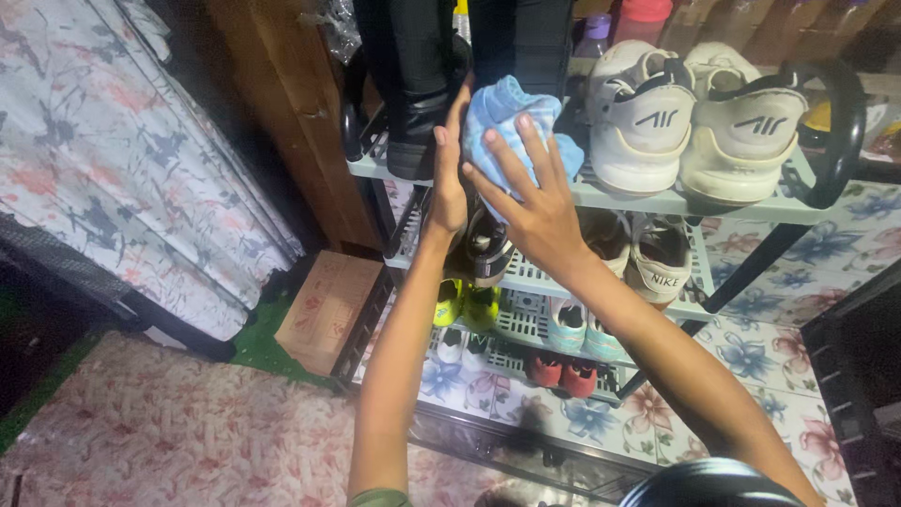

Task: The person wipes the shelves and sides of a multi-tier shoe rack using a blue cloth. They clean around several pairs of shoes and boots arranged on the rack, moving from the top shelf down to the bottom, and also wipe the floor area beneath the rack.

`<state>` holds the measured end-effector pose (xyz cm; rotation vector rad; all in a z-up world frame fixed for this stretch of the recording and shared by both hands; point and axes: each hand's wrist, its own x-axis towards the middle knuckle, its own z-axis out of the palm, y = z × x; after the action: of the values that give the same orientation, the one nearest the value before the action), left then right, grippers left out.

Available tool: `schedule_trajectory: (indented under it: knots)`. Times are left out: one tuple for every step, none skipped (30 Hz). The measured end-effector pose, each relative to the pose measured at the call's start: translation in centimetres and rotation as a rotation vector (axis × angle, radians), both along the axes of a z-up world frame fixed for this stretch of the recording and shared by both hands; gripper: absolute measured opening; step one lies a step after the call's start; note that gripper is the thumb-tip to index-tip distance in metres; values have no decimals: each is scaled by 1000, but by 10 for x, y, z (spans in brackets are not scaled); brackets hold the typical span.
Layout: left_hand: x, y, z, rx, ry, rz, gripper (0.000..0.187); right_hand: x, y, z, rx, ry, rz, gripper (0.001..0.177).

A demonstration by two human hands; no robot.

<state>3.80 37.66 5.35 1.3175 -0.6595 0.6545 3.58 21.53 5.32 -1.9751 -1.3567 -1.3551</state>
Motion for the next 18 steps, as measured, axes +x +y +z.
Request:
schedule_trajectory:
  knots:
    - [0, 0, 1, 0, 3, -15, 81, -1, -2, -2, -4, 4, 6, 51]
    - [0, 0, 2, 14, -5, 20, 82, -3, -5, -4, -7, 9, 12, 51]
    - [1, 0, 3, 28, -15, 53, 82, -4, -8, -6, -19, 7, 15, 50]
    - [1, 0, 4, 43, -25, 86, 83, -6, -11, -8, -31, 6, 17, 49]
    - [0, 0, 4, 32, -15, 62, 83, -9, -12, -10, -43, 5, 23, 48]
    - [-2, 2, 4, 21, -5, 38, 83, -14, -14, -11, -88, 7, 39, 49]
    - [-3, 2, 5, 10, 2, 13, 83, -18, -18, -12, -132, 6, 53, 49]
    - [-6, 3, 6, 55, 9, 63, 85, -22, -21, -12, -176, 5, 67, 50]
    - [-9, 3, 7, 96, 14, 115, 86, -27, -25, -10, -166, 20, 115, 51]
    - [-12, 4, 8, 138, 18, 166, 88, -31, -28, -7, -156, 35, 163, 51]
    - [-14, 4, 9, 87, 24, 94, 87, -36, -30, -4, -147, 53, 211, 52]
    - [-15, 3, 10, 36, 29, 22, 87, -37, -30, 3, -88, -11, 202, 48]
    - [-16, 2, 11, -13, 40, -53, 86, -36, -30, 12, -26, -70, 190, 45]
    - [-20, 2, 10, -63, 78, -116, 85, -34, -29, 23, 36, -129, 178, 42]
    - [-23, 0, 10, -109, 116, -189, 85, -29, -26, 37, 99, -172, 185, 40]
    - [-23, -1, 11, -155, 155, -260, 84, -21, -21, 54, 162, -217, 191, 39]
    - [-23, -2, 11, -158, 135, -258, 83, -13, -18, 69, 159, -236, 123, 39]
    - [-21, -2, 11, -161, 114, -255, 81, -6, -14, 82, 156, -254, 54, 39]
